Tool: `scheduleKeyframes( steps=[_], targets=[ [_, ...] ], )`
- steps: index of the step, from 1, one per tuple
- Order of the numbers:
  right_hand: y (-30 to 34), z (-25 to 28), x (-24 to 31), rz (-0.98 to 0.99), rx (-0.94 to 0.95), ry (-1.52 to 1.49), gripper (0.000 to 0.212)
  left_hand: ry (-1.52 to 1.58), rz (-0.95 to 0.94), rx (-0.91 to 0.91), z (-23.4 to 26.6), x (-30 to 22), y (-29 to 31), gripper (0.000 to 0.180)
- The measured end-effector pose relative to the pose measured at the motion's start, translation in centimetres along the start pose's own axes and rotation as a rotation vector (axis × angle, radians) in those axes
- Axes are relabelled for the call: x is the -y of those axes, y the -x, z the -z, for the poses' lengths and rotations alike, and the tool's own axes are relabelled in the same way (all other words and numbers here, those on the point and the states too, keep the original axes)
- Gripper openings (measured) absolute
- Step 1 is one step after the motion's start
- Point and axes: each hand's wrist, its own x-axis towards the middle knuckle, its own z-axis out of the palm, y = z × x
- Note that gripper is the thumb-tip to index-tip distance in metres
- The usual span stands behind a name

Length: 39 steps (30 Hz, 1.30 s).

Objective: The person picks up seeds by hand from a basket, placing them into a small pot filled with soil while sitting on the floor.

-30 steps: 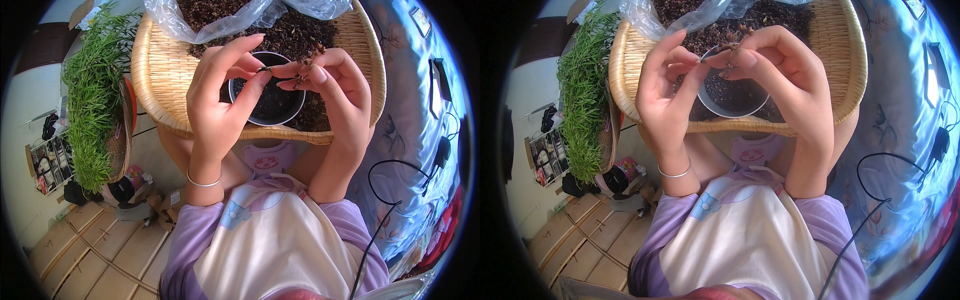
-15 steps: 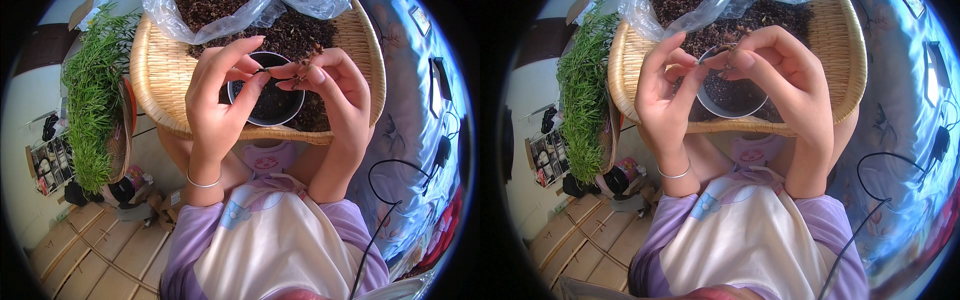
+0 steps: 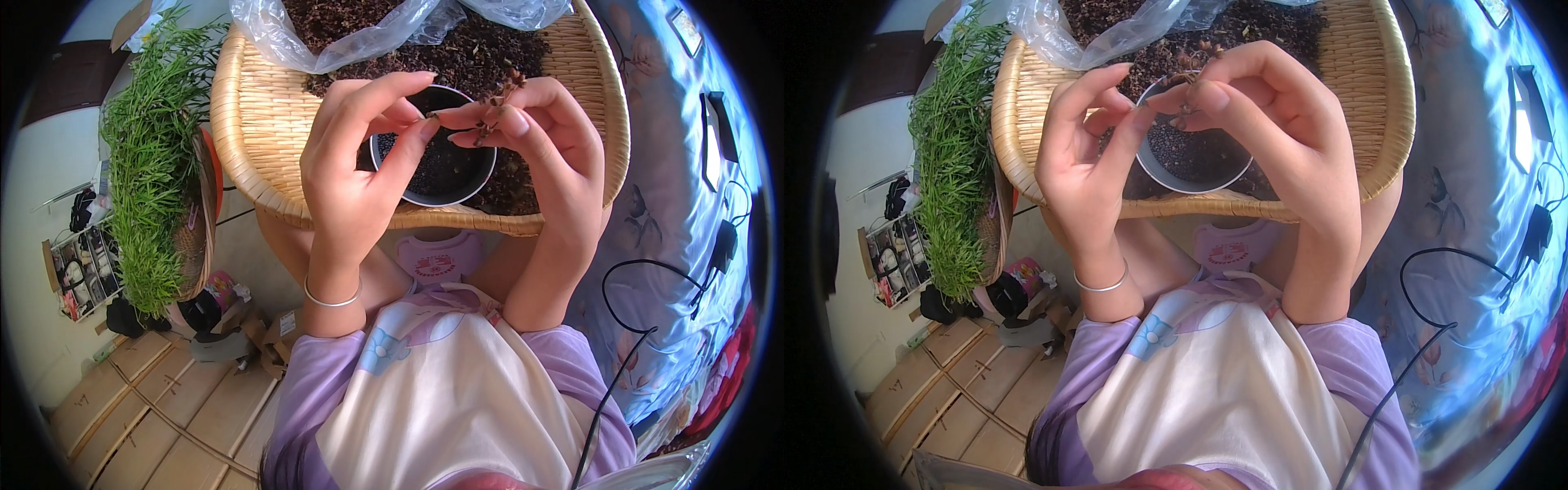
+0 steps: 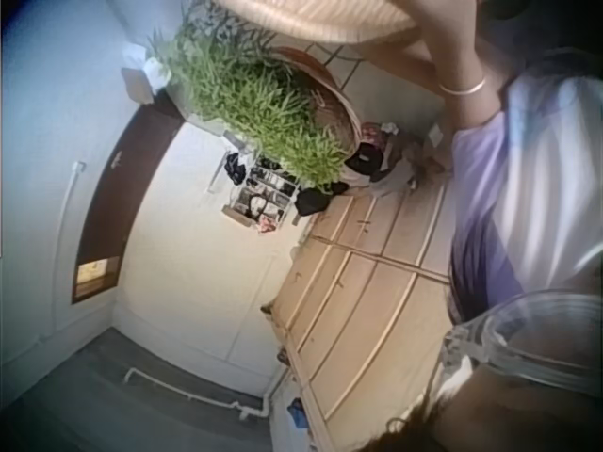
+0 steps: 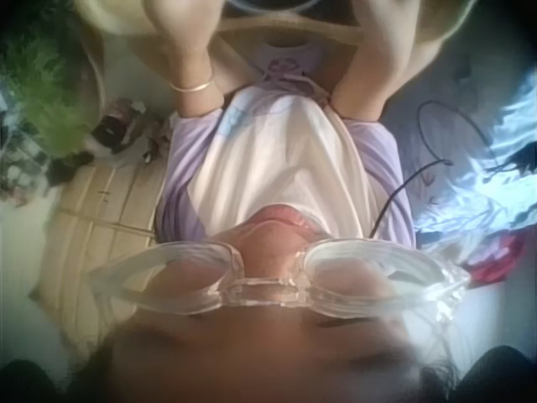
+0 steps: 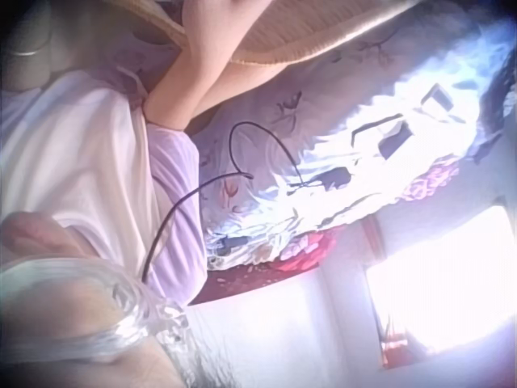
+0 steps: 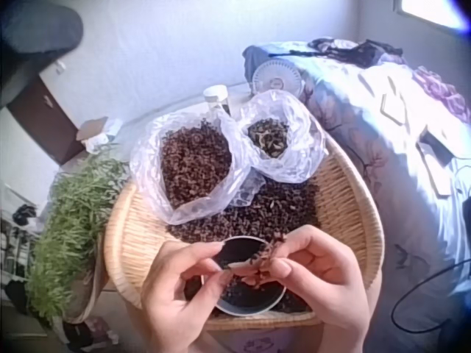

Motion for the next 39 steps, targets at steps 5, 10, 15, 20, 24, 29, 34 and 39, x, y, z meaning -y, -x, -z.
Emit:
scheduleKeyframes(
  steps=[5,10,15,20,24,29,34,39],
  targets=[
    [0.0,0.1,0.2,0.012,0.002,-0.007,0.01,-0.091,-0.011,0.0,-0.1,-0.2,-0.1,0.029],
    [-0.1,0.0,0.0,0.017,-0.018,-0.114,0.011,-0.116,-0.046,0.003,-0.1,-0.2,-0.1,0.02],
    [-0.1,0.1,0.0,-0.005,-0.061,-0.082,0.012,-0.097,-0.082,-0.021,-0.2,-0.3,-0.2,0.016],
    [-0.1,0.0,0.5,-0.084,-0.072,-0.071,0.013,-0.06,-0.038,-0.036,0.2,-0.9,-0.5,0.013],
    [-0.1,-0.3,0.4,-0.1,-0.068,-0.048,0.014,-0.138,0.006,-0.04,2.3,-2.2,-2.0,0.01],
    [-0.1,-0.2,0.3,-0.102,-0.029,-0.015,0.014,-0.459,0.076,0.098,4.7,-3.4,-7.1,0.015],
    [-0.1,-0.6,0.3,-0.104,0.008,-0.054,0.014,-0.787,0.043,0.359,5.5,-0.6,-13.1,0.031],
    [0.0,-0.2,0.3,-0.11,0.022,-0.158,0.014,-0.719,-0.079,0.434,4.2,-2.5,-10.3,0.026]
  ],
)
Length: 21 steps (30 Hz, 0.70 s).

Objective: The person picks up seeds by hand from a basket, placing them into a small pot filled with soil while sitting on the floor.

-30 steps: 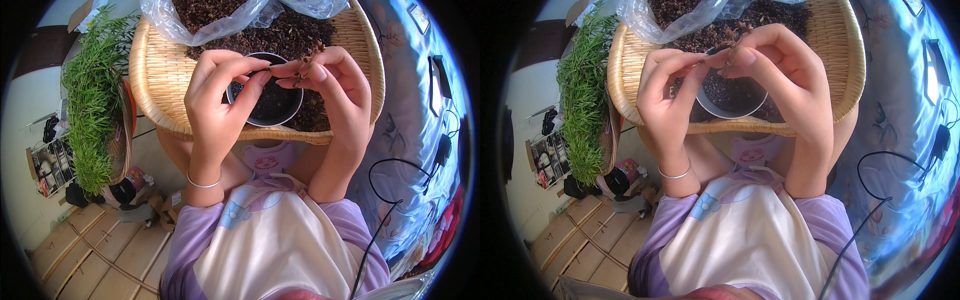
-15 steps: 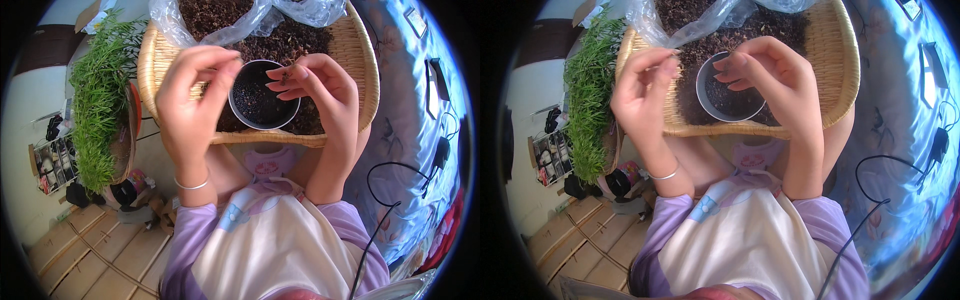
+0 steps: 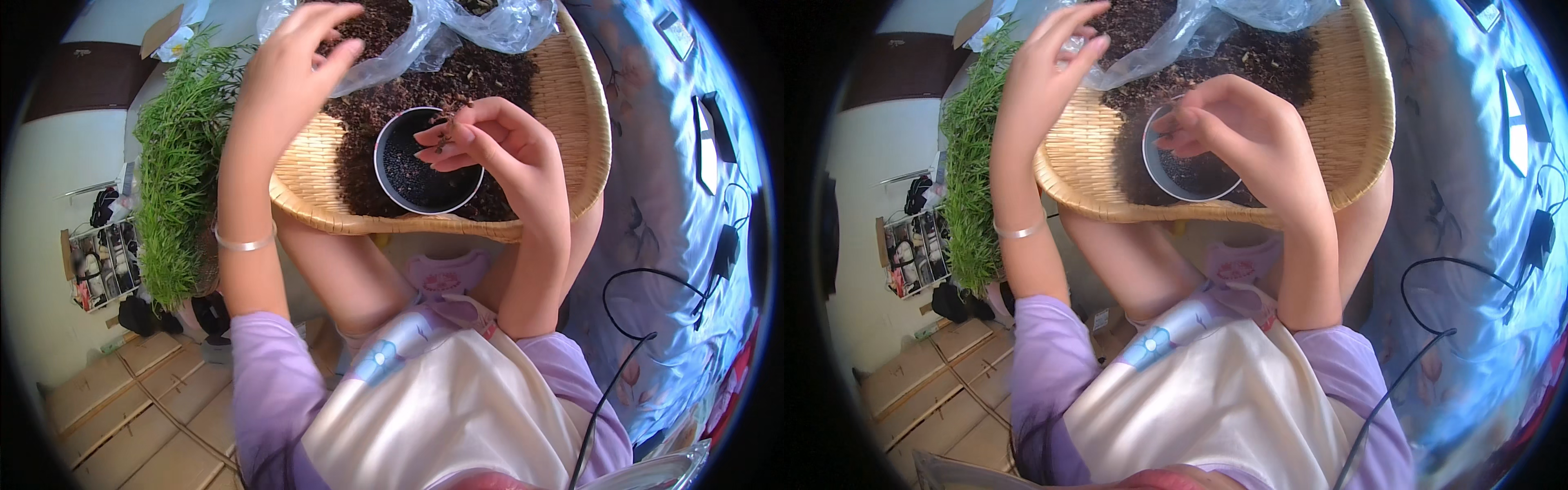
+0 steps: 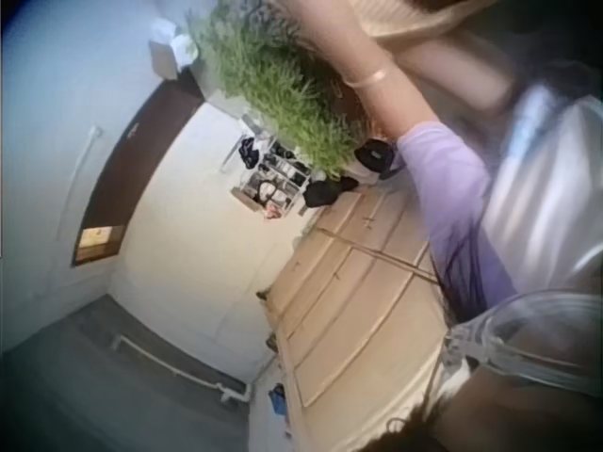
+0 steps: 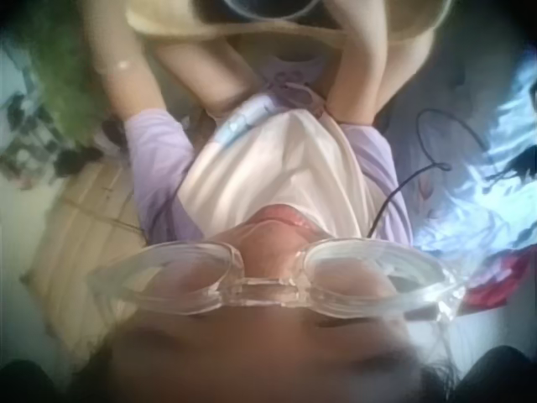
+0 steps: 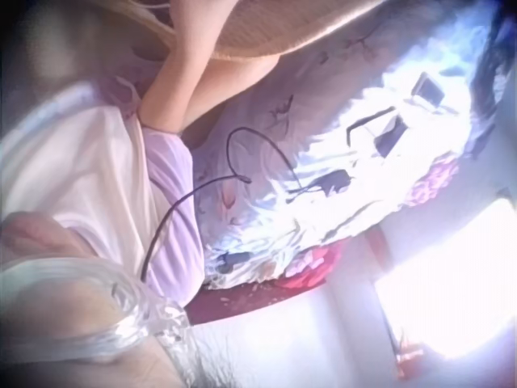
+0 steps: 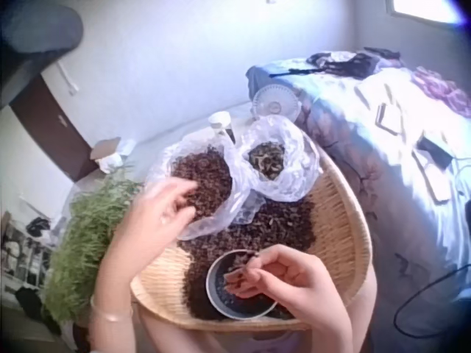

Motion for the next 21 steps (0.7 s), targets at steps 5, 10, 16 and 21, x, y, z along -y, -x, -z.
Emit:
scheduleKeyframes(
  steps=[5,10,16,21],
  targets=[
    [0.3,0.5,1.1,-0.076,0.036,-0.115,0.013,0.557,0.062,0.156,-1.0,-3.9,4.2,0.025],
    [0.3,0.5,0.9,-0.085,0.021,-0.096,0.013,0.5,-0.013,-0.094,-3.3,-4.8,4.9,0.018],
    [0.2,0.4,0.8,-0.077,0.004,-0.089,0.012,0.461,-0.002,-0.15,-3.6,-5.1,5.3,0.012],
    [0.1,0.0,0.4,-0.067,0.001,-0.068,0.012,0.423,-0.03,-0.205,-4.1,-4.6,5.5,0.009]
  ],
)
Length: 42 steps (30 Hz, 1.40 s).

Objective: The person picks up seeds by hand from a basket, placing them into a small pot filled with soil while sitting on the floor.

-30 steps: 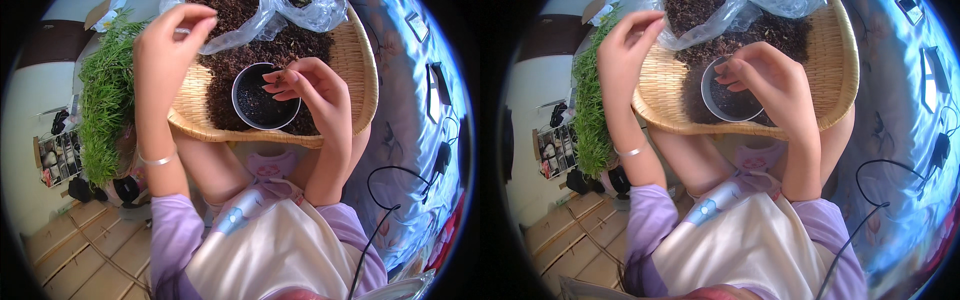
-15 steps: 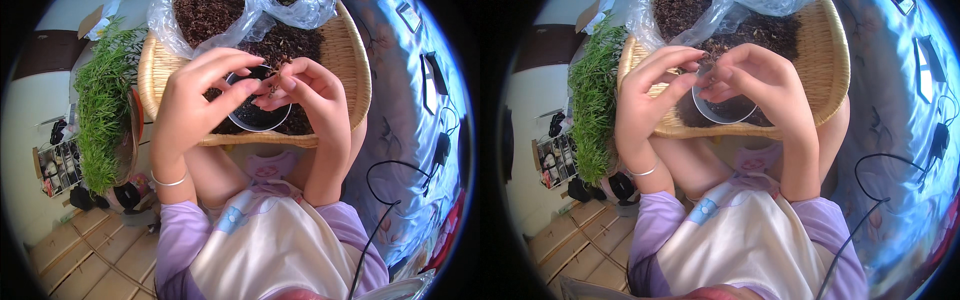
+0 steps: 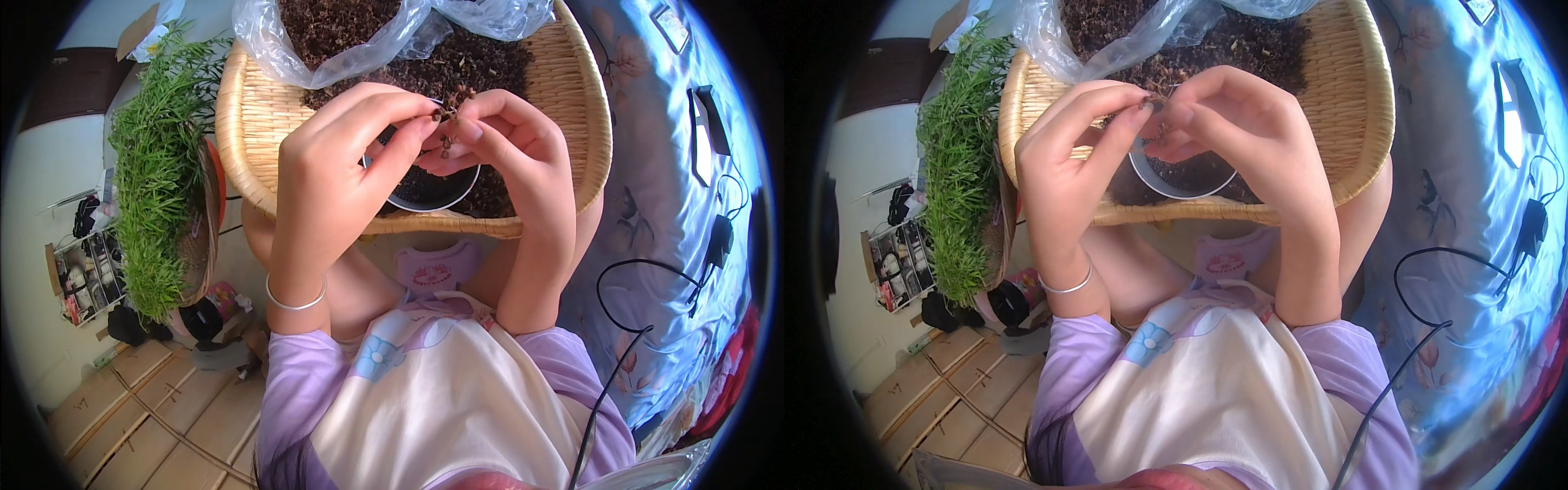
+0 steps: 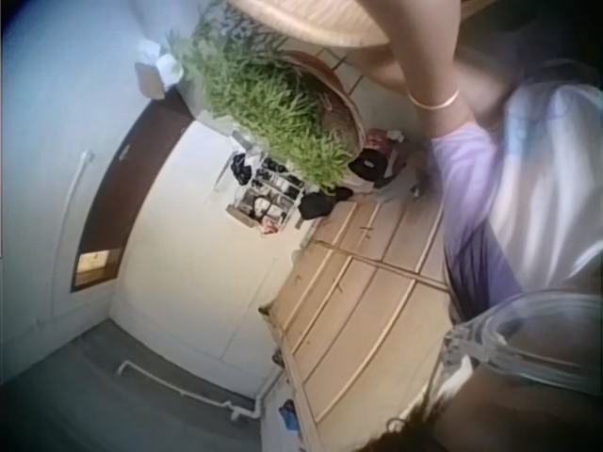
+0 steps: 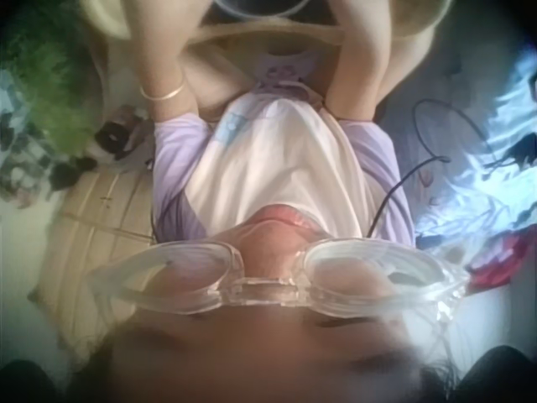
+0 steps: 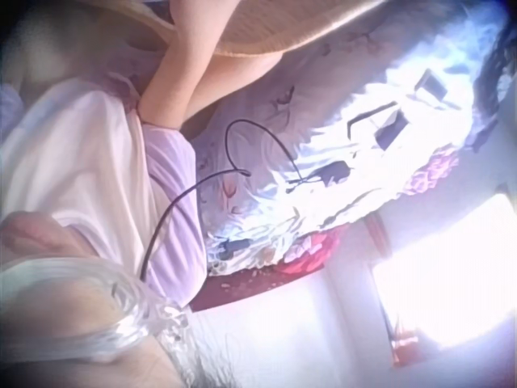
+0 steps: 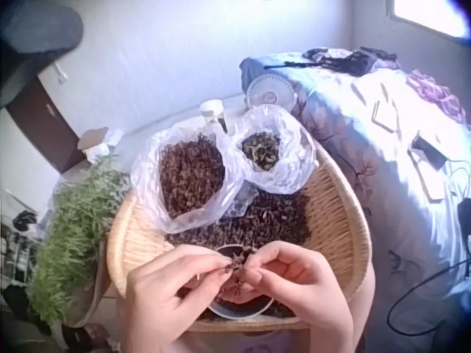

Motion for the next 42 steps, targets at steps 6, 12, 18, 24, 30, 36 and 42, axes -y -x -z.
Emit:
scheduleKeyframes(
  steps=[6,12,18,24,30,36,42],
  targets=[
    [-0.1,0.0,-0.2,-0.005,-0.023,0.031,0.012,0.032,0.015,0.016,-0.1,0.5,0.2,0.008],
    [-0.1,-0.3,0.1,-0.028,-0.03,0.037,0.013,0.054,0.014,0.029,0.2,0.9,0.3,0.012],
    [0.3,-0.1,0.4,-0.093,0.031,0.025,0.013,0.122,0.006,0.067,0.2,1.2,0.2,0.016],
    [0.2,-0.4,0.4,-0.094,0.045,0.028,0.012,0.116,-0.027,0.054,0.3,1.4,0.4,0.016],
    [0.2,-0.1,0.3,-0.096,0.051,0.02,0.013,0.123,-0.008,0.033,0.4,1.3,0.4,0.017],
    [0.1,0.1,0.2,-0.101,0.055,0.069,0.012,0.13,-0.059,0.037,0.4,1.7,0.3,0.017],
    [0.3,0.2,0.5,-0.131,0.047,0.081,0.012,0.085,-0.064,0.095,0.6,1.7,0.2,0.012]
  ],
)
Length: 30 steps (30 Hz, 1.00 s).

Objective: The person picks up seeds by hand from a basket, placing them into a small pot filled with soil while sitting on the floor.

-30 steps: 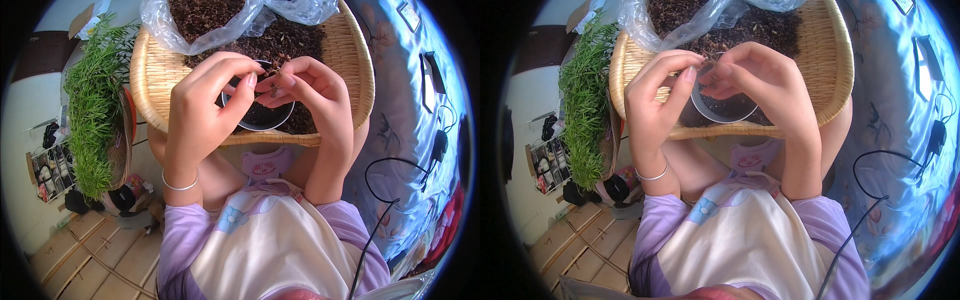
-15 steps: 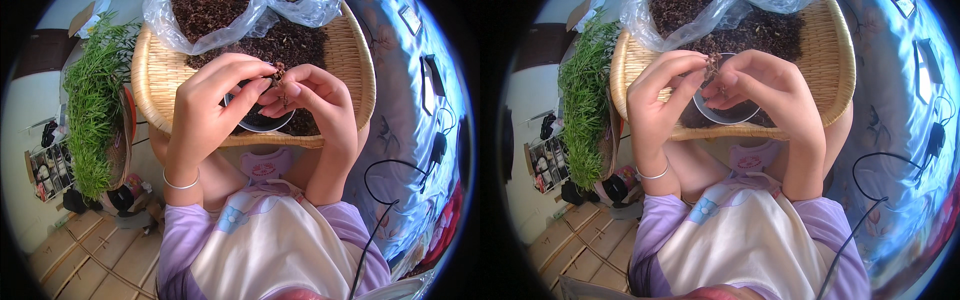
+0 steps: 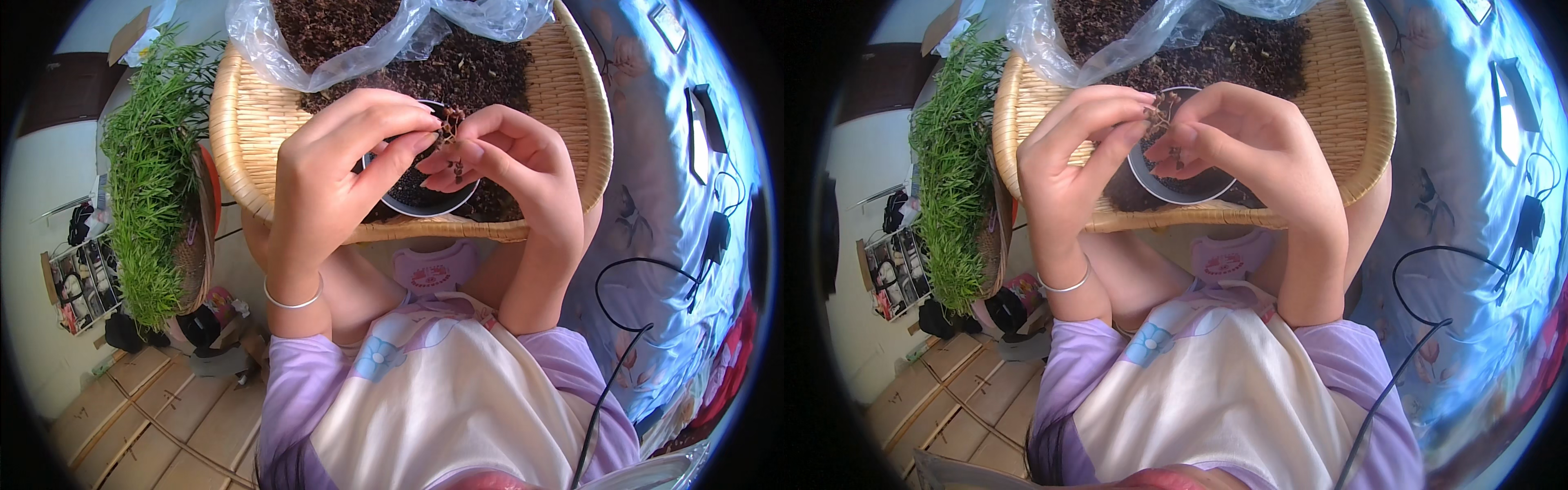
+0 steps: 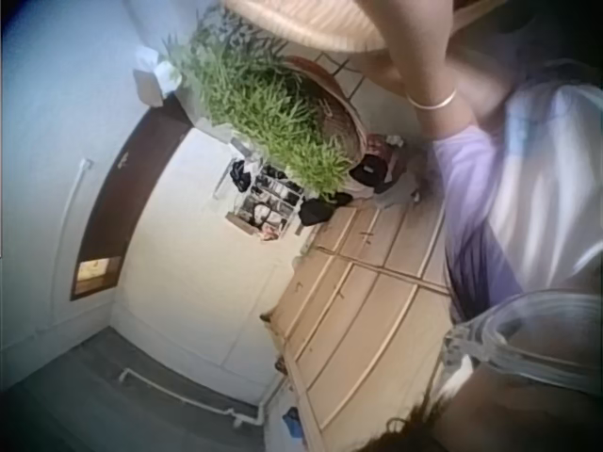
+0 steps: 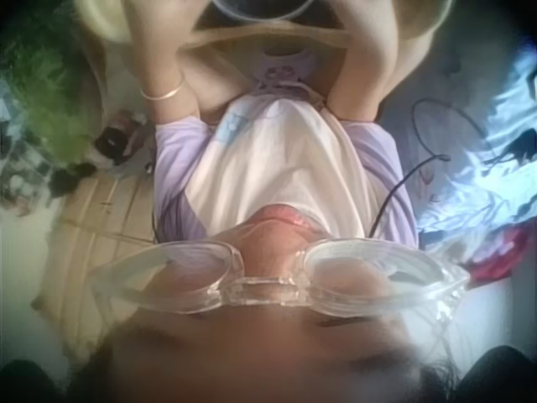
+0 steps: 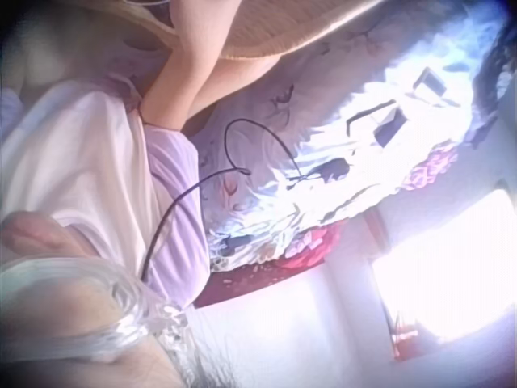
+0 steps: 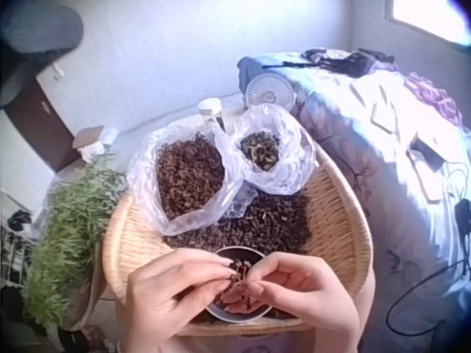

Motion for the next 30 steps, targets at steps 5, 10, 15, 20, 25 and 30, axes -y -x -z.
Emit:
scheduleKeyframes(
  steps=[5,10,15,20,25,30],
  targets=[
    [-0.09,0.13,-0.28,-0.008,-0.007,0.057,0.012,-0.027,0.017,0.019,0.04,0.31,0.16,0.013],
    [-0.11,0.09,-0.36,-0.019,-0.011,0.062,0.013,-0.076,-0.044,-0.02,-0.2,0.54,0.31,0.012],
    [-0.09,0.1,-0.36,-0.013,-0.022,0.073,0.013,-0.026,0.01,-0.018,-0.42,0.56,0.4,0.013],
    [-0.1,0.07,-0.45,-0.011,-0.019,0.067,0.013,0.036,0.059,0.015,-0.07,0.54,0.34,0.014],
    [-0.1,0.12,-0.46,-0.005,-0.018,0.077,0.013,0.063,0.074,0.012,-0.12,0.61,0.39,0.013],
    [-0.08,0.0,-0.48,-0.021,-0.027,0.066,0.012,0.064,0.068,-0.032,-0.34,0.58,0.31,0.013]
  ],
)
